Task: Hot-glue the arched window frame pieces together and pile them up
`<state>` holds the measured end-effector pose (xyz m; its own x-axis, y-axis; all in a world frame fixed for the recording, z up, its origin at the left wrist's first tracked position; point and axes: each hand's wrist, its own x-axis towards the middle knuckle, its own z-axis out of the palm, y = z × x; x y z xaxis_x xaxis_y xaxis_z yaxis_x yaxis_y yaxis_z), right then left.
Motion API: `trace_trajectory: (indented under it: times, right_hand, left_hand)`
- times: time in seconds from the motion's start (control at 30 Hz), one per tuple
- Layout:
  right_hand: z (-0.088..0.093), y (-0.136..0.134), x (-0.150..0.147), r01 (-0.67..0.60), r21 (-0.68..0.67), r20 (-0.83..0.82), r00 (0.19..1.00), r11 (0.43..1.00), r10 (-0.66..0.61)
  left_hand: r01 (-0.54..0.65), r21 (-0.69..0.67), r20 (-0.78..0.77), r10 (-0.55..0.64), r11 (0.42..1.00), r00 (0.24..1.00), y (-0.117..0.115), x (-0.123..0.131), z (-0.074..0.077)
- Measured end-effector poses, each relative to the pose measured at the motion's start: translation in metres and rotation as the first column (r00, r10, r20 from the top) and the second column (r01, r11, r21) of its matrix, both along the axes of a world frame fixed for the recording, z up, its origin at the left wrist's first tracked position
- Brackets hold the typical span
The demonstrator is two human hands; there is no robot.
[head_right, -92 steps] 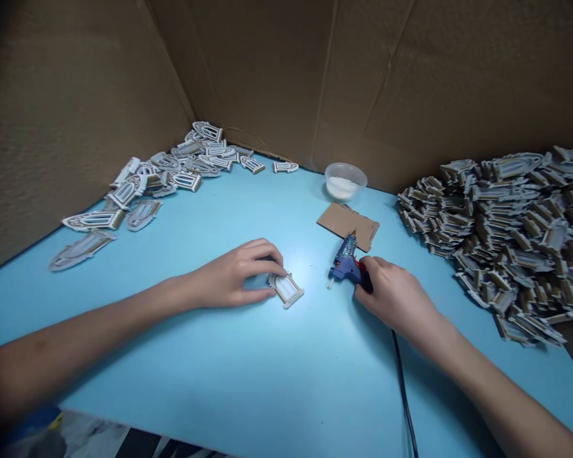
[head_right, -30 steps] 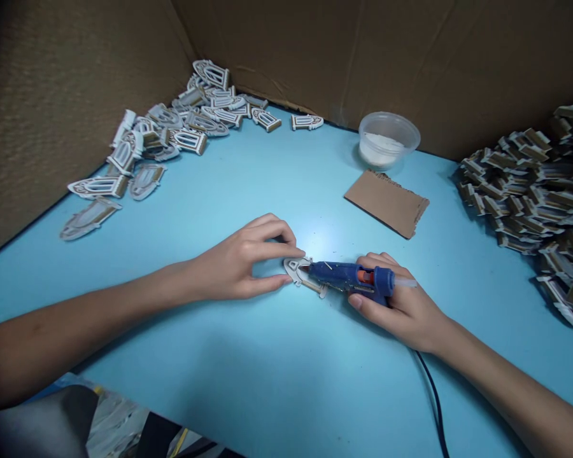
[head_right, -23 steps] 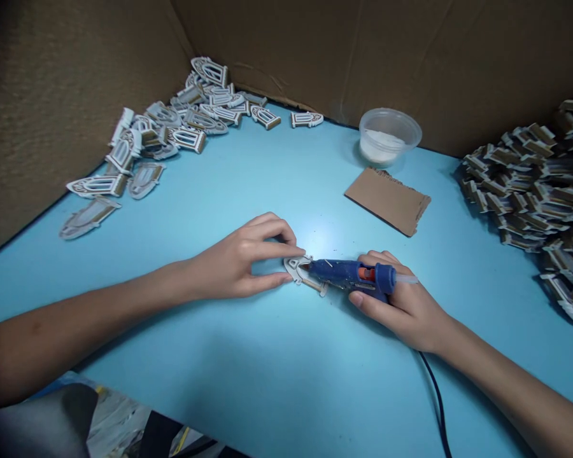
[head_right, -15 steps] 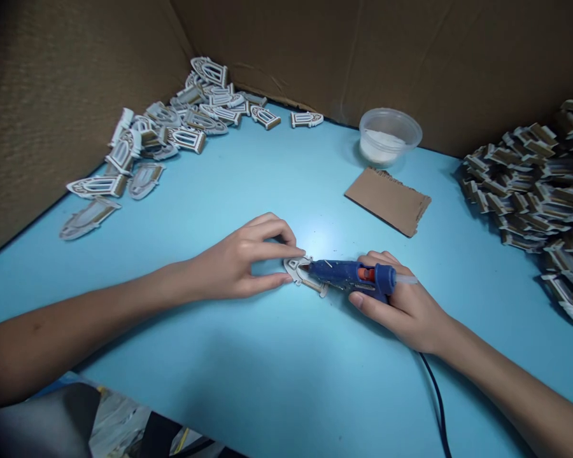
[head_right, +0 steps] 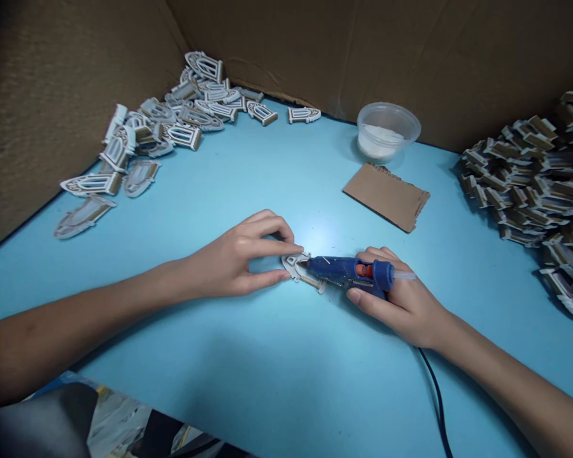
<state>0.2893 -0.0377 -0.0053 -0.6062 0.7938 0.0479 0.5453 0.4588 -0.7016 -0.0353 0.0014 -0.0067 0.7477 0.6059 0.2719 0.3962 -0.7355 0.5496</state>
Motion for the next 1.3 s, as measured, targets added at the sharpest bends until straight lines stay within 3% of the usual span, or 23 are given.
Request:
trace_trajectory:
  times: [0.8,0.93,1.03,1.17,1.3]
  right_hand:
    - [-0.002,0.0,0.001,0.02,-0.017,0.011,1.0,1.0,-0.02]
    - [0.002,0.0,-0.002,0.046,-0.06,0.008,0.999,0.997,-0.045]
    - [0.001,-0.004,-0.002,0.06,-0.193,-0.099,0.992,0.979,-0.08]
    - [-0.006,-0.008,0.001,0.047,-0.388,-0.444,0.866,0.921,-0.231]
    - [-0.006,-0.002,-0.003,0.162,-0.447,-0.565,0.711,0.88,-0.418]
  left_hand:
    - [-0.006,-0.011,-0.018,0.006,1.0,1.0,-0.002,0.0,0.002]
    - [-0.009,-0.026,-0.007,0.009,1.0,1.0,-0.001,0.0,0.002]
    - [-0.027,-0.045,0.001,0.027,0.999,1.0,0.001,0.0,0.003]
    - [-0.023,-0.073,-0.003,0.023,0.997,1.0,0.005,-0.001,0.004]
    - [0.035,-0.052,0.021,-0.034,0.998,0.999,0.004,-0.002,0.006]
